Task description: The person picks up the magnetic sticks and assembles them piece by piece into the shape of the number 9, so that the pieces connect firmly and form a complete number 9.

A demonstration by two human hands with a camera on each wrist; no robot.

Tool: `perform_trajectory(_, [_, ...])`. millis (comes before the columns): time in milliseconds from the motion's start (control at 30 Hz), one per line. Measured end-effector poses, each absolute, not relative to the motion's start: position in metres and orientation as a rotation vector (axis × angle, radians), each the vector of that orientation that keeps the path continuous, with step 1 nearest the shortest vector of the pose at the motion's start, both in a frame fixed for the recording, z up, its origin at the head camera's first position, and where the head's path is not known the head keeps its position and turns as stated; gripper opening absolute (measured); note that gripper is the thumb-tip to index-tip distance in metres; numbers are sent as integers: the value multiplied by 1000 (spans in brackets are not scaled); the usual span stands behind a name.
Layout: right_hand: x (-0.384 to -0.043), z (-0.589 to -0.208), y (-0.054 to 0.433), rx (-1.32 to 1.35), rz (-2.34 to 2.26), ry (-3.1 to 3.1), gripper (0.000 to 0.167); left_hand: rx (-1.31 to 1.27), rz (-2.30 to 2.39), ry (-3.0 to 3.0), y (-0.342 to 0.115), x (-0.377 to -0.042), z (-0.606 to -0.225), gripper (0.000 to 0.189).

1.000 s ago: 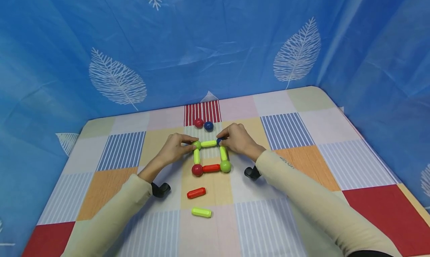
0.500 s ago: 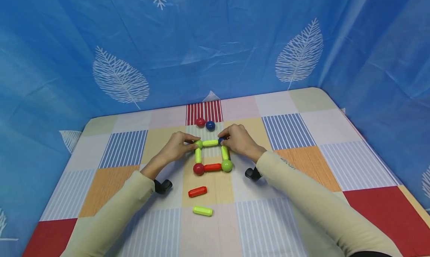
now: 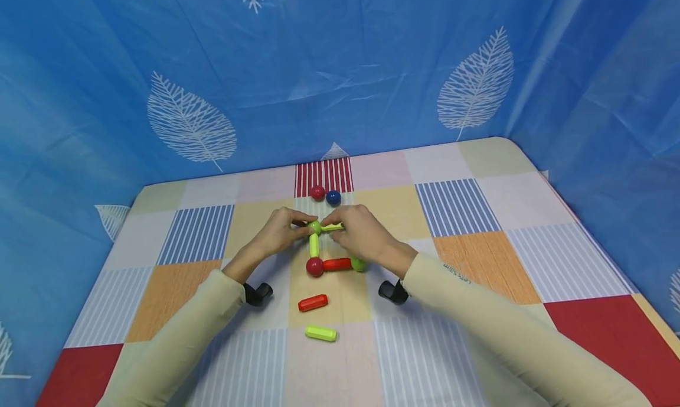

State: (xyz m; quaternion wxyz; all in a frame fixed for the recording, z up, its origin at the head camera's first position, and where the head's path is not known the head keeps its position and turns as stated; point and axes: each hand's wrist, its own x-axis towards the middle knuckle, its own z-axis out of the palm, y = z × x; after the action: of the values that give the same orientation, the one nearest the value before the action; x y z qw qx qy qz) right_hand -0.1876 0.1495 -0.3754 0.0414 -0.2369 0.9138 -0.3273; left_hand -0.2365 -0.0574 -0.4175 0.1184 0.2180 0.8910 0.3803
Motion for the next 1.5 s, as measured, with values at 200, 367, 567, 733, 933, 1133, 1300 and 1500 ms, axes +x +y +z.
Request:
perform_trajectory(200, [-154, -378, 126, -1014, -977, 2589, 18, 628, 1136, 2592, -58, -238, -417, 29])
perform_trajectory(367, [-138, -388, 117, -1047, -937, 2468, 19, 632, 1156, 2581, -59, -236, -418, 29])
perform_trajectory(567, [-130, -402, 110, -1043, -837, 2495, 22, 617, 1162, 2585, -59, -234, -418, 28])
perform_trajectory(733, [-126, -406, 108, -1034, -753, 2538, 23, 597, 1149, 2597, -57, -234, -417, 28])
perform_trajectory(933, [-124, -409, 107, -1034, -700, 2554, 21, 593, 1146, 2600, -57, -233, -416, 29])
perform_trajectory(1133, [-119, -410, 115, -1031, -659, 2571, 19, 579, 1147, 2596, -56, -234, -416, 29])
perform_trajectory(1300, [-114, -410, 130, -1000, -673, 2588, 18, 574, 1137, 2599, -56, -234, -416, 29])
perform_trajectory(1500, [-104, -409, 149, -906, -736, 2592, 16, 582, 1132, 2593, -57, -235, -417, 29])
